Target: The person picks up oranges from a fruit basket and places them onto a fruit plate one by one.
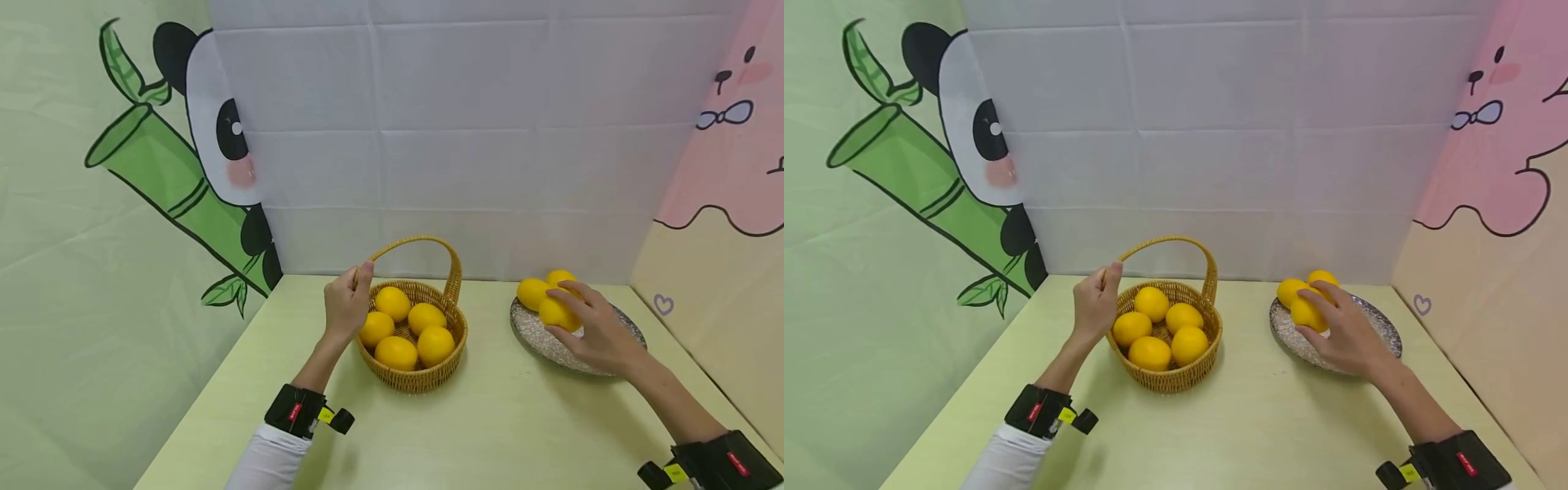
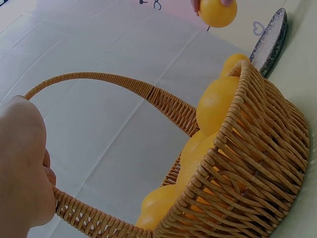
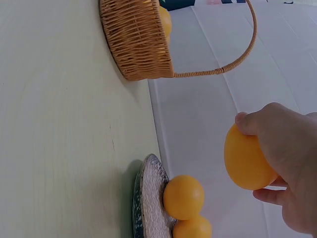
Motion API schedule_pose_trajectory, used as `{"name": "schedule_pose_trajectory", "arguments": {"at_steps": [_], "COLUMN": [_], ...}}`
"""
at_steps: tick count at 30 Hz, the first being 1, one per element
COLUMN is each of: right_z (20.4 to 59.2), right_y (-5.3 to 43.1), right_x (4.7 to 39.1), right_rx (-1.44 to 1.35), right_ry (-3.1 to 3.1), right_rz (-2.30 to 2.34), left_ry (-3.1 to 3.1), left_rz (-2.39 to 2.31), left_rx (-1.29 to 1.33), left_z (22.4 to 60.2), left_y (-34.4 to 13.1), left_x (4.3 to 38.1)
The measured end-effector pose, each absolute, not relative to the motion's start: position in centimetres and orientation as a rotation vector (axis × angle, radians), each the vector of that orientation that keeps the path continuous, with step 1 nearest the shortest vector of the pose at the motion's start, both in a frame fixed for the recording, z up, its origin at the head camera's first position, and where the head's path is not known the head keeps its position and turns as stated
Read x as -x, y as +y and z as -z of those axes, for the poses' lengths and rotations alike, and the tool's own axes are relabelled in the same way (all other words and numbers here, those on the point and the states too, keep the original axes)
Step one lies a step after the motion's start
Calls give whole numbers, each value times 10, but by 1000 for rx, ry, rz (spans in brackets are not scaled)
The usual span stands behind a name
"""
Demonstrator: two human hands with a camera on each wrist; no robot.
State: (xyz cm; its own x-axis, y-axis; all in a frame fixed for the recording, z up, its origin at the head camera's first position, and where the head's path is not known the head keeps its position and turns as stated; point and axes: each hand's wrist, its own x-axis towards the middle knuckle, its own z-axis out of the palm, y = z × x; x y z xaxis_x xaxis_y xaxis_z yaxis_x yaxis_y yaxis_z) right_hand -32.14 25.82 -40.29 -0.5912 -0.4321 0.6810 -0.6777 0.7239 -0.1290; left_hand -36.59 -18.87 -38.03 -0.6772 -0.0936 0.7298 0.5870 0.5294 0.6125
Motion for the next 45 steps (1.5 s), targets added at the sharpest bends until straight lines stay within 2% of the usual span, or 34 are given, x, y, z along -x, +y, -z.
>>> {"name": "schedule_pose_trajectory", "arguments": {"at_steps": [14, 27, 45], "right_z": [405, 421, 445], "right_y": [301, 339, 353], "right_x": [335, 362, 402], "right_rx": [-678, -535, -346], "right_ry": [-2375, -2483, -2695], "right_rz": [-498, -527, -538], "left_ry": [-2025, -2018, -2016], "left_rz": [1158, 1165, 1178], "left_rx": [404, 406, 400], "left_z": [379, 377, 382], "left_y": [-191, -191, -189], "left_x": [368, 367, 367]}}
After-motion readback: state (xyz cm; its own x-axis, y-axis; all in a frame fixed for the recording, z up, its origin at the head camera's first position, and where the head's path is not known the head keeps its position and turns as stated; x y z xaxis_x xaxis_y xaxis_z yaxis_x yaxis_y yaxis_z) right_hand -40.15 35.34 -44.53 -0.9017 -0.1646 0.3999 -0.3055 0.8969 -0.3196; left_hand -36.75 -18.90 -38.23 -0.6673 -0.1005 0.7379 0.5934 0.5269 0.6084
